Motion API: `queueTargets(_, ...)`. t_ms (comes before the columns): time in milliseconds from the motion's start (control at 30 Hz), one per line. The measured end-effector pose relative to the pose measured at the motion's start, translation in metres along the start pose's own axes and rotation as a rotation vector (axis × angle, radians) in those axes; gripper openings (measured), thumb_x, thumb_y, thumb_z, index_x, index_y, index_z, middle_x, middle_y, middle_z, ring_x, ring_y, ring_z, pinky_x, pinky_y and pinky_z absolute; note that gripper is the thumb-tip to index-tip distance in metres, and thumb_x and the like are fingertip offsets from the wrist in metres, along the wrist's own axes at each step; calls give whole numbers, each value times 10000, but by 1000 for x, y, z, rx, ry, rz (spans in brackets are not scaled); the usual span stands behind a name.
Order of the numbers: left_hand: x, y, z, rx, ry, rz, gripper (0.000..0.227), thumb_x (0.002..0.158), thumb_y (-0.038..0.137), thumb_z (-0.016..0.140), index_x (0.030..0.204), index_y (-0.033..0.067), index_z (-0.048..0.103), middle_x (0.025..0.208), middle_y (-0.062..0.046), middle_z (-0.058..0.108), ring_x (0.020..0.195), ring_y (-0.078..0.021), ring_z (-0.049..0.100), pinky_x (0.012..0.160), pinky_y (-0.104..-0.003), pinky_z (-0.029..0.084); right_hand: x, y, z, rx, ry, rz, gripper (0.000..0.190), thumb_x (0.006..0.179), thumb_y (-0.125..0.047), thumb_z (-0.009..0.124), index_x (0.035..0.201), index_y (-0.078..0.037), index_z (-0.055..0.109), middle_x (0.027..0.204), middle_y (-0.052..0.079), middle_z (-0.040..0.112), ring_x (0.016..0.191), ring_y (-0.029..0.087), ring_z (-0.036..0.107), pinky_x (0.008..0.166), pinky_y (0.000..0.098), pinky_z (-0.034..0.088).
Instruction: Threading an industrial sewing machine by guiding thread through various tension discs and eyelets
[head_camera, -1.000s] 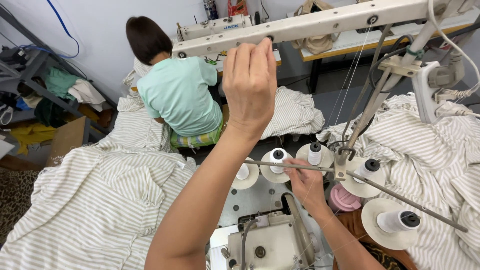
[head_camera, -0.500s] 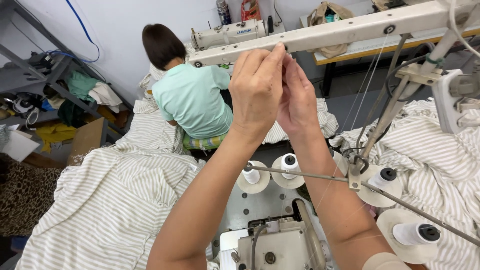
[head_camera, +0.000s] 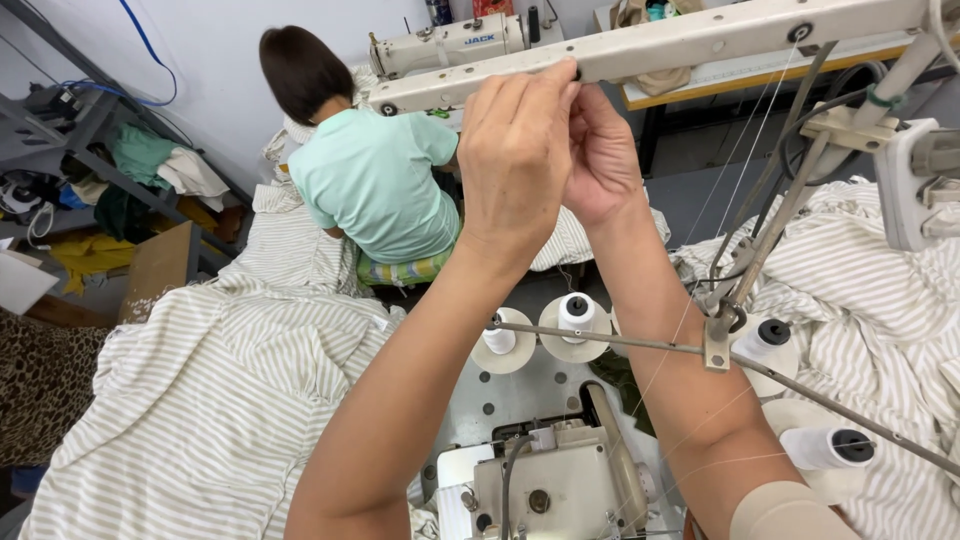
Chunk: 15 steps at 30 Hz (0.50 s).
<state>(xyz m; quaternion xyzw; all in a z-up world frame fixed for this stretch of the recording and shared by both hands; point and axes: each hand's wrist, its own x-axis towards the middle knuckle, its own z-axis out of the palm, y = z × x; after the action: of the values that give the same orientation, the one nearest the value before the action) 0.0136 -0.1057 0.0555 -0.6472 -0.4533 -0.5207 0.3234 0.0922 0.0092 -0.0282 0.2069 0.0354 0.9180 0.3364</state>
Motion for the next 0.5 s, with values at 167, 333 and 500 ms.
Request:
queueTargets(167, -8, 8, -5, -27, -118, -152, 269, 1052, 115, 625, 1315, 104, 570, 989, -18, 676, 946, -247, 652, 937, -395, 544, -8, 15, 20, -432, 130, -253, 214, 915, 27, 724, 1123, 63, 686, 1070, 154, 746, 1074, 235, 721, 1015, 288, 589)
queueTargets(333, -22, 16, -13, -207, -226, -319, 391, 1006, 69, 637, 1343, 137, 451, 928, -8, 670, 978, -241, 719, 938, -422, 555, -31, 23, 13, -453, 53, -161, 113, 994, -88, 676, 1014, 22, 690, 988, 106, 663, 927, 208, 677, 944, 290, 603)
queueTargets(500, -28, 18, -28, -249, -324, -354, 413, 940, 15, 645, 1313, 99, 490, 1084, -78, 637, 1052, -233, 657, 974, -424, 496, -72, 28, -12, -656, -101, -412, 83, 1037, -81, 617, 1106, -43, 644, 1141, 71, 628, 1031, 188, 568, 1072, 336, 488)
